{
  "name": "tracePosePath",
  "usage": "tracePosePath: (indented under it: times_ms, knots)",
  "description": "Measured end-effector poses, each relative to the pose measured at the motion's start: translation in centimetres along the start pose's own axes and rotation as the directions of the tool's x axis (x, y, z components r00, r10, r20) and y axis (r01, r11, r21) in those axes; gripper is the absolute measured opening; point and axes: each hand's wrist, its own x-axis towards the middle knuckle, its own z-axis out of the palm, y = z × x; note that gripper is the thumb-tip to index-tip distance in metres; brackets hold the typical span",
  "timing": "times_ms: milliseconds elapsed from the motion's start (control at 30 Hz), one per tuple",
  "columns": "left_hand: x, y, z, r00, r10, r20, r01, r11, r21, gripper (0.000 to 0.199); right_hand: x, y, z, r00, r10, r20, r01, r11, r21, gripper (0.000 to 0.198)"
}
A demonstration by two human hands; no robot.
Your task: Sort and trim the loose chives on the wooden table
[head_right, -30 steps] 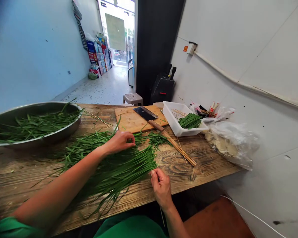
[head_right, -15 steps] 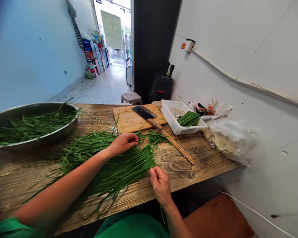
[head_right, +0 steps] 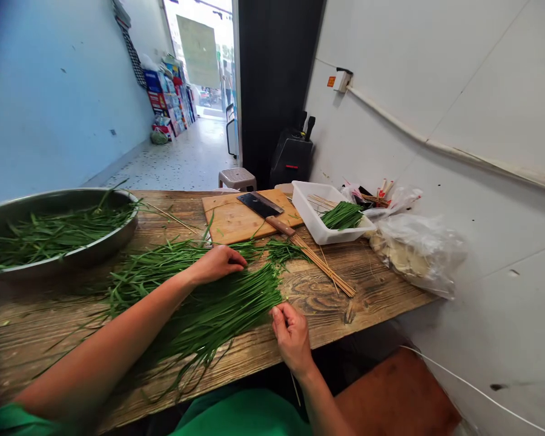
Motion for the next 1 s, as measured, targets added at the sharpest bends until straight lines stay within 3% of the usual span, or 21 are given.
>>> tracePosePath:
  times_ms: [100,233,433,733,1000]
  knots:
    - [-0.1,0.4,0.2,0.999,0.047,-0.022,-0.046,0.999,0.023,0.021,0.0,0.1,0.1,1.000,0.003,0.002,-0.003,1.000,0.013,0.026]
    - [-0.2,1.4,1.0,0.988,-0.017,-0.151,-0.001,0.993,-0.119,0.026,0.0,0.0,0.1,1.000,0.003,-0.010,-0.003,1.000,0.002,0.026]
    - [-0.4,2.5,2.0,0.979,-0.070,-0.189,0.013,0.958,-0.286,0.025,-0.1,0.0,0.1,1.000,0.013,-0.013,-0.014,1.000,-0.013,0.030]
    - [-0.9,3.8,2.4,0.958,0.009,-0.286,-0.093,0.955,-0.282,0.021,0.0,0.1,0.1,1.000,0.014,-0.005,-0.014,1.000,0.005,0.028]
    - [-1.1,4.0,2.3,0.956,0.037,-0.290,-0.118,0.957,-0.267,0.019,-0.1,0.0,0.1,1.000,0.030,-0.003,-0.030,0.999,-0.013,0.032]
